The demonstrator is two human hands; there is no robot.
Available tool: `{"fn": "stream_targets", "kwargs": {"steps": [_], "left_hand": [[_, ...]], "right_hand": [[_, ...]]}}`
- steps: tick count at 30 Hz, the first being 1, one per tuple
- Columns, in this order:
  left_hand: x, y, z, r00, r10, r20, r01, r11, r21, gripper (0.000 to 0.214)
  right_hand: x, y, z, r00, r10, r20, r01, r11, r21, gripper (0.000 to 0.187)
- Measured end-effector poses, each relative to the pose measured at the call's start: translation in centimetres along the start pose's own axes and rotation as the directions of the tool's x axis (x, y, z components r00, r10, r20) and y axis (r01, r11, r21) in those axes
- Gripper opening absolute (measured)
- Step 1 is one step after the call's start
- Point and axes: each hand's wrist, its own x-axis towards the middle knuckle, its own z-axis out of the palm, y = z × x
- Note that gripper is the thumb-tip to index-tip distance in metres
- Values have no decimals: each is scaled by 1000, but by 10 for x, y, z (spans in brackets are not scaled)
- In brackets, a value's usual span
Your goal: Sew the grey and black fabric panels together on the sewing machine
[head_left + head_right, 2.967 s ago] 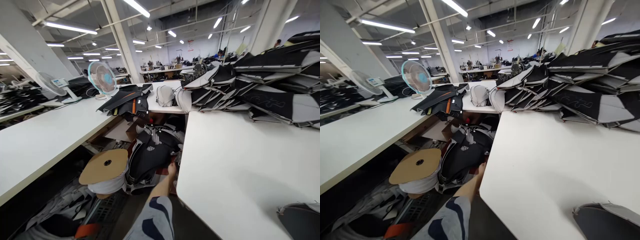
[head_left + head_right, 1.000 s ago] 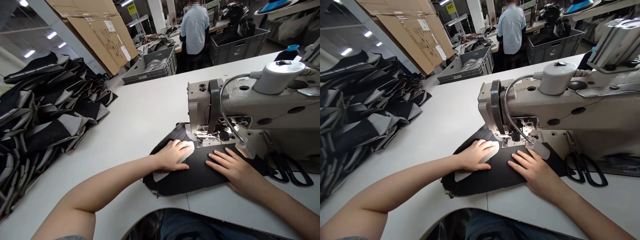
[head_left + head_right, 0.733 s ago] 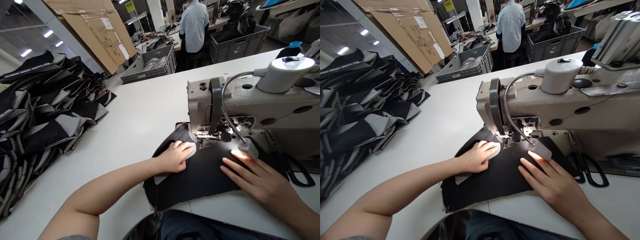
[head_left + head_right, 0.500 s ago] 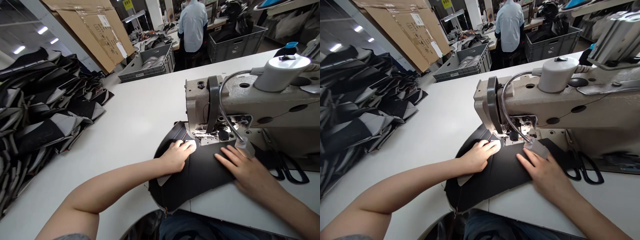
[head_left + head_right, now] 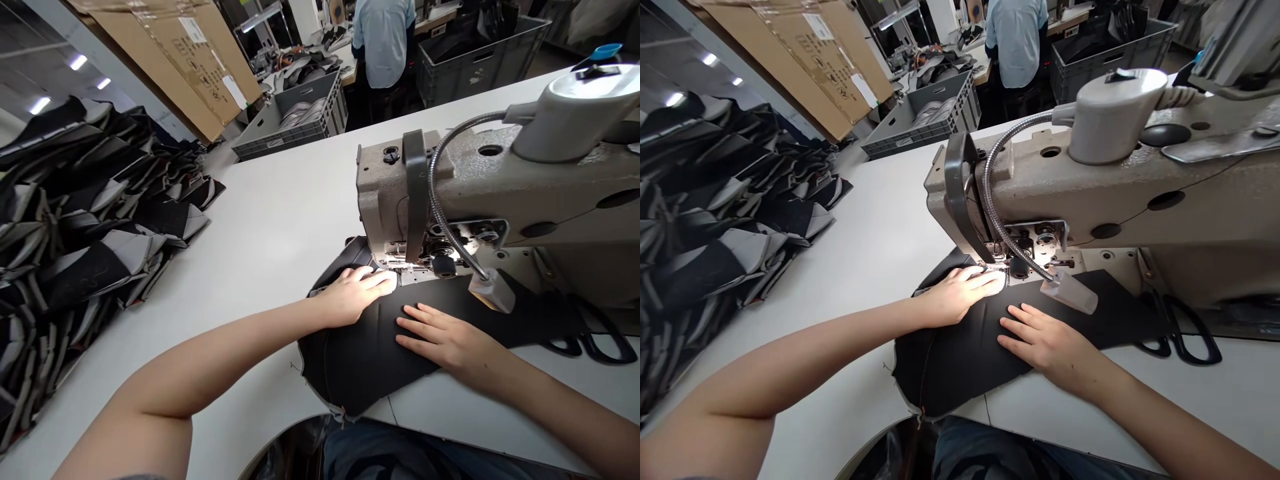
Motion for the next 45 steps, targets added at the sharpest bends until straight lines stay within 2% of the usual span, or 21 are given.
{"fn": "stream_targets", "kwargs": {"steps": [8,15,20,30,39,45], "left_hand": [[3,3,-4,1000,-12,9,13,999,-35,73],[9,3,-11,999,-27,36,29,998,-49,70],[12,3,-10,998,-42,41,44,998,-47,70],[9,4,-2,999,-31,-39,29,999,-36,72],[4,6,2,988,-33,-154,34,999,6,64],[4,13,-4,991,-89,-104,95,994,52,57]], "right_hand": [[1,-7,2,996,59,-65,-64,996,-67,47],[-3,0,0,994,92,-59,-97,990,-98,47],[-5,1,-2,993,103,-51,-108,989,-104,56],[18,-29,6,989,80,-123,-92,991,-94,39],[18,-30,6,991,43,-126,-62,988,-144,39],[14,-28,5,992,37,-122,-53,990,-129,41]]}}
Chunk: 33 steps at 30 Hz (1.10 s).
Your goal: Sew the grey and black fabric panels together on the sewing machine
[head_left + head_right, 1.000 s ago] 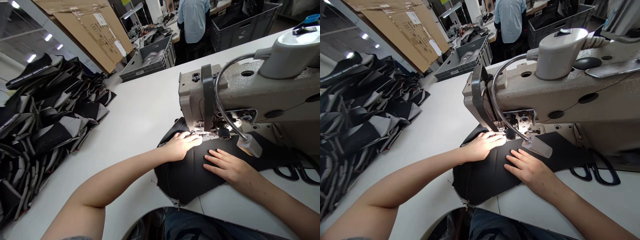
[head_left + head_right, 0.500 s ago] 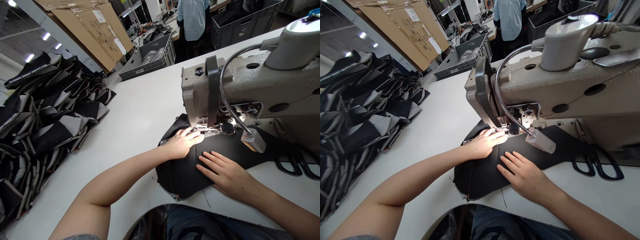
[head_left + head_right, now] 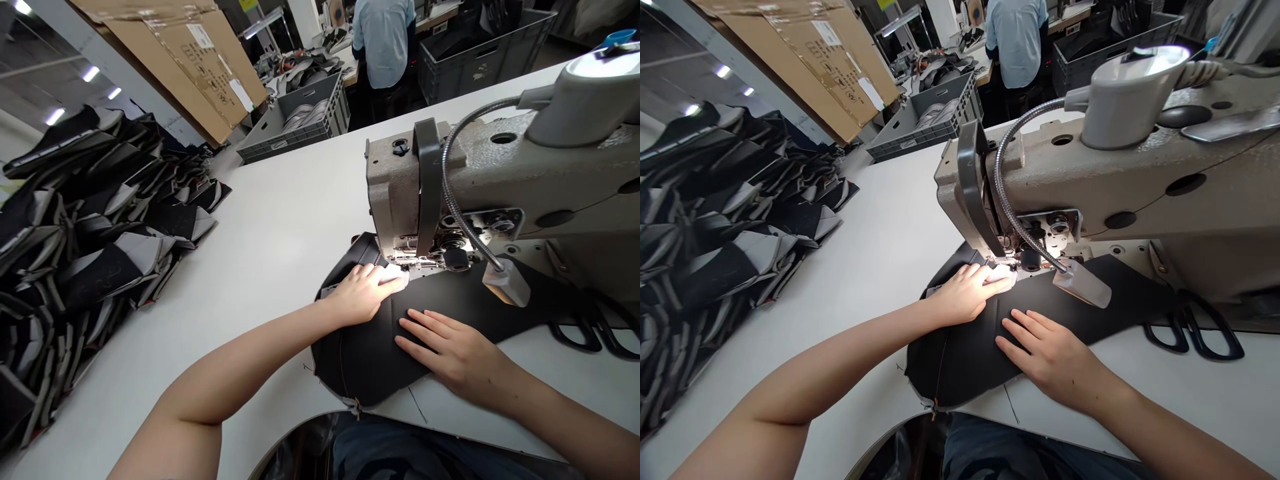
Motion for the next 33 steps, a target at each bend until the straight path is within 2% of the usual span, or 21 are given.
{"fn": "stream_targets", "kwargs": {"steps": [3,9,13,17,23,26,29,33], "left_hand": [[6,-2,2,1000,11,-3,-11,1000,-9,57],[16,-10,3,993,115,-18,-117,988,-102,54],[17,-14,-1,987,142,-72,-154,967,-201,48],[21,-14,-3,989,135,-54,-145,953,-268,45],[31,-5,-11,990,69,121,-37,967,-252,45],[32,0,-18,988,34,153,9,962,-273,42],[31,5,-23,989,-19,148,71,931,-358,38],[32,11,-26,970,-150,190,225,851,-475,33]], "right_hand": [[-2,3,1,1000,17,-2,-17,1000,-3,44],[-4,9,4,999,45,26,-45,999,-12,47],[-2,9,5,999,20,38,-19,1000,-20,44],[11,5,8,998,-13,68,16,999,-44,41],[40,-10,22,996,-3,84,18,982,-186,39],[55,-19,30,990,85,114,-55,968,-243,42],[72,-27,32,963,178,204,-117,953,-281,42],[94,-33,34,897,243,370,-178,963,-200,41]]}}
